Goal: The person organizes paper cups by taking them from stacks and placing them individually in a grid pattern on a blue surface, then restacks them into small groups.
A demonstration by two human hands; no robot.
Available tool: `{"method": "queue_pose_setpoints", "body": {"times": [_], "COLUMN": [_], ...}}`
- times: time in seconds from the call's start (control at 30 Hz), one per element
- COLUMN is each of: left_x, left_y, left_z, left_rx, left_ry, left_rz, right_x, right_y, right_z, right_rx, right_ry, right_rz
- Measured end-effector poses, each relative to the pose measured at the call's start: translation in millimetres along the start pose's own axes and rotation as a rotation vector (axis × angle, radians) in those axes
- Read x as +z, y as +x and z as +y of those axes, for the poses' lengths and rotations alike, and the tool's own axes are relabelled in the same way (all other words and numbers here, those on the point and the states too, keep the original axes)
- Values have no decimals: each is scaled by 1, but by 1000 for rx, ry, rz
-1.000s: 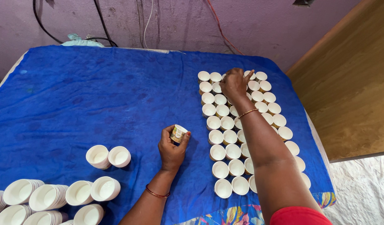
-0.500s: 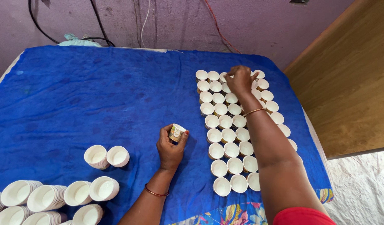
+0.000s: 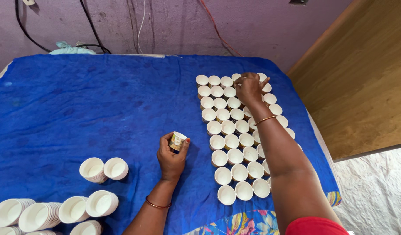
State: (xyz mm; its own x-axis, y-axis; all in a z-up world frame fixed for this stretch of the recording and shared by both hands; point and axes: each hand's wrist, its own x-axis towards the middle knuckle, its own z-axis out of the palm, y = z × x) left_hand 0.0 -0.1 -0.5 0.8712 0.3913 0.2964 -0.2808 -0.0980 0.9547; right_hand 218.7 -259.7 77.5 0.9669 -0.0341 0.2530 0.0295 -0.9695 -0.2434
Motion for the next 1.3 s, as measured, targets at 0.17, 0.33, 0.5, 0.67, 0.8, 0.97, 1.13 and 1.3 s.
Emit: {"method": "queue_pose_setpoints", "body": {"times": [0.17, 0.33, 0.5, 0.67, 0.8, 0.97, 1.13, 1.3], "left_x": [0, 0, 1, 0, -1, 0, 0, -1], "left_y": [0, 1, 0, 0, -1, 1, 0, 0], "left_z": [1, 2, 0, -1, 0, -2, 0, 1], "left_rx": [4, 13, -17, -9, 2, 7, 20, 18], "left_ry": [63, 43, 0, -7, 29, 37, 54, 85], "left_rz": [4, 12, -5, -10, -9, -13, -7, 0], "right_x": [6, 23, 41, 45, 34, 18, 3, 2], "right_y": [13, 32, 44, 46, 41, 38, 26, 11], "right_z": [-3, -3, 7, 10, 6, 6, 14, 7], "right_rx": [-138, -169, -123, -86, -93, -70, -21, -31], "right_ry": [-78, -141, -131, -81, -59, 23, -21, -46], "right_rz": [-126, -215, -219, -166, -144, -32, -47, -106]}}
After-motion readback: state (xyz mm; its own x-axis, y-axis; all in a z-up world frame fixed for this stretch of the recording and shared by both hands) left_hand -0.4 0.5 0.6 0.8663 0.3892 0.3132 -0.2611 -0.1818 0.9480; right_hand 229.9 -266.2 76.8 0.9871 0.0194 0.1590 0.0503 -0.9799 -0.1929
